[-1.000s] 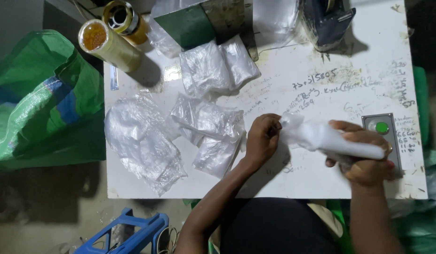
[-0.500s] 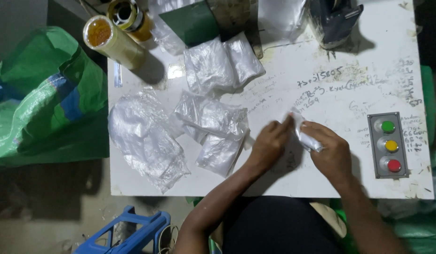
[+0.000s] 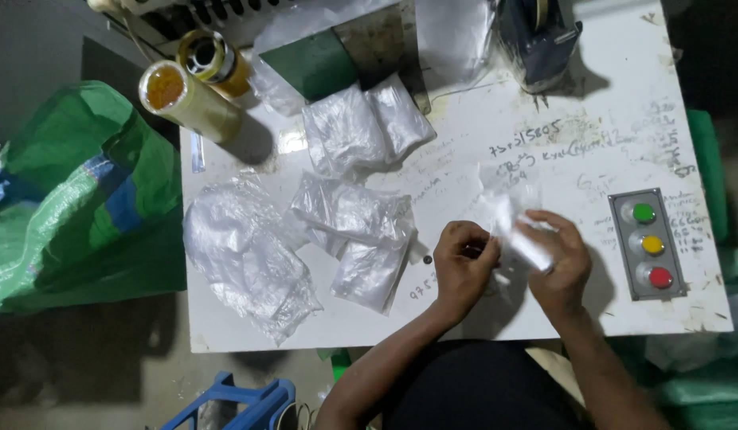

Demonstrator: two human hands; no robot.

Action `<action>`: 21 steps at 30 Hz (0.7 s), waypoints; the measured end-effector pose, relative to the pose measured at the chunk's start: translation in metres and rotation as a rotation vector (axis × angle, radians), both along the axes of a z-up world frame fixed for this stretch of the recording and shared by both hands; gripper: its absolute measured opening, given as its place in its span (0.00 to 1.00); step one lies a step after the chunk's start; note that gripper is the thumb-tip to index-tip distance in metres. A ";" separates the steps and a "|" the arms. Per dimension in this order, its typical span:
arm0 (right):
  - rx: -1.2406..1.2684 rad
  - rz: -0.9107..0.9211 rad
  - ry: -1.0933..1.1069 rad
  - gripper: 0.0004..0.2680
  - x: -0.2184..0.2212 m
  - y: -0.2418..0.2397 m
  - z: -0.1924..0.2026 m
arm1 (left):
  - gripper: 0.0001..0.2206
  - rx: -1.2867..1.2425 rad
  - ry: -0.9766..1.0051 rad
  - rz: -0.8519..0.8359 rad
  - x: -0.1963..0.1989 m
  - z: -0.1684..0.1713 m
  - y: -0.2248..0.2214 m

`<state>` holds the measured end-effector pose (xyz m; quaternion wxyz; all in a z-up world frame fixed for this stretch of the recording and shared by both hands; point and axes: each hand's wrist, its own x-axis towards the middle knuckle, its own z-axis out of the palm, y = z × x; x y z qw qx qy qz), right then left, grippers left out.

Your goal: The person is manually sorting and bundling clear plastic bags at a workstation, likely for final packaging.

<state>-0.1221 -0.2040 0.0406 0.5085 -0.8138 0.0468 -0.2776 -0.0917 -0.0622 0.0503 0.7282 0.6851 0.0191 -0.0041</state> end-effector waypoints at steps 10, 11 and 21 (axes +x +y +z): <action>0.678 0.153 0.404 0.12 -0.018 0.005 -0.017 | 0.03 0.683 -1.124 -0.046 -0.013 -0.026 0.021; 1.140 0.022 0.535 0.15 -0.018 0.010 -0.015 | 0.05 0.651 -1.045 -0.035 -0.017 -0.033 0.021; 1.203 -0.078 0.534 0.11 -0.017 0.008 0.003 | 0.02 0.563 -0.907 0.082 0.004 -0.029 0.026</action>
